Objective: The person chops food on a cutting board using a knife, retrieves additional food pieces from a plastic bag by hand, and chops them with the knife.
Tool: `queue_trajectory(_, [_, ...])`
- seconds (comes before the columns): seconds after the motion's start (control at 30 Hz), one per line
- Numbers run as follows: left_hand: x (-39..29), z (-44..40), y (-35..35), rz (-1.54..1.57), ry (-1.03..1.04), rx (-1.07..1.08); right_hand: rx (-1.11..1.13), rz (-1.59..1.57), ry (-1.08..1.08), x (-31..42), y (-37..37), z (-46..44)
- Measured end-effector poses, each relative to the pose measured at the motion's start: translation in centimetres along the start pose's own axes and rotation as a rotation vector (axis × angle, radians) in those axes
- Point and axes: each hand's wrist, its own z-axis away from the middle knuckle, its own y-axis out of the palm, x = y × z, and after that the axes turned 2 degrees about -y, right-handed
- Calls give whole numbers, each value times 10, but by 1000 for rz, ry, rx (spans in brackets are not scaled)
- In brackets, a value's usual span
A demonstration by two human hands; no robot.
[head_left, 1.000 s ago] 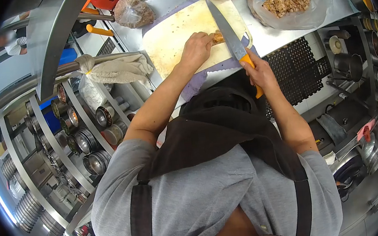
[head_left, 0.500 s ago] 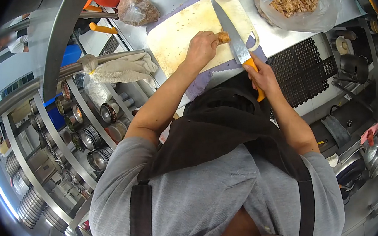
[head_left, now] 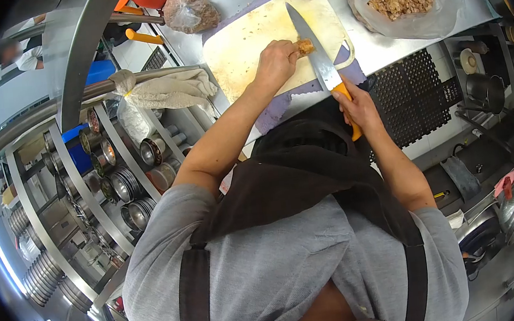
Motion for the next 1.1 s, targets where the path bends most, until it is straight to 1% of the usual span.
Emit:
queue_trajectory(0.07, [2,-1,0,-17,15,18,-24,59,-36,6,7,-12])
queue_trajectory(0.2, [0,-2,-3,0,2,30,-48,44,-57,15,15,-22])
queue_trajectory(0.27, [3,-2,-4,-61,28,69,-61,93,-42,22,14,-17])
queue_trajectory(0.37, [1,7,-15,-79,2,36,-122,73,-83,21,19,-13])
queue_trajectory(0.6, [3,14,-9,-103,-15,31,-85,44,-88,15,20,-13])
queue_trajectory(0.7, [3,16,-4,-90,-29,-17,-49,41,-96,5,11,-5])
queue_trajectory(0.87, [1,14,-4,-54,-4,-35,2,125,-96,-4,-2,10])
queue_trajectory(1.03, [6,13,-6,-18,14,-18,-7,80,-80,14,13,-11])
queue_trajectory(1.1, [6,13,-4,-19,1,-15,-36,133,-91,21,21,-21])
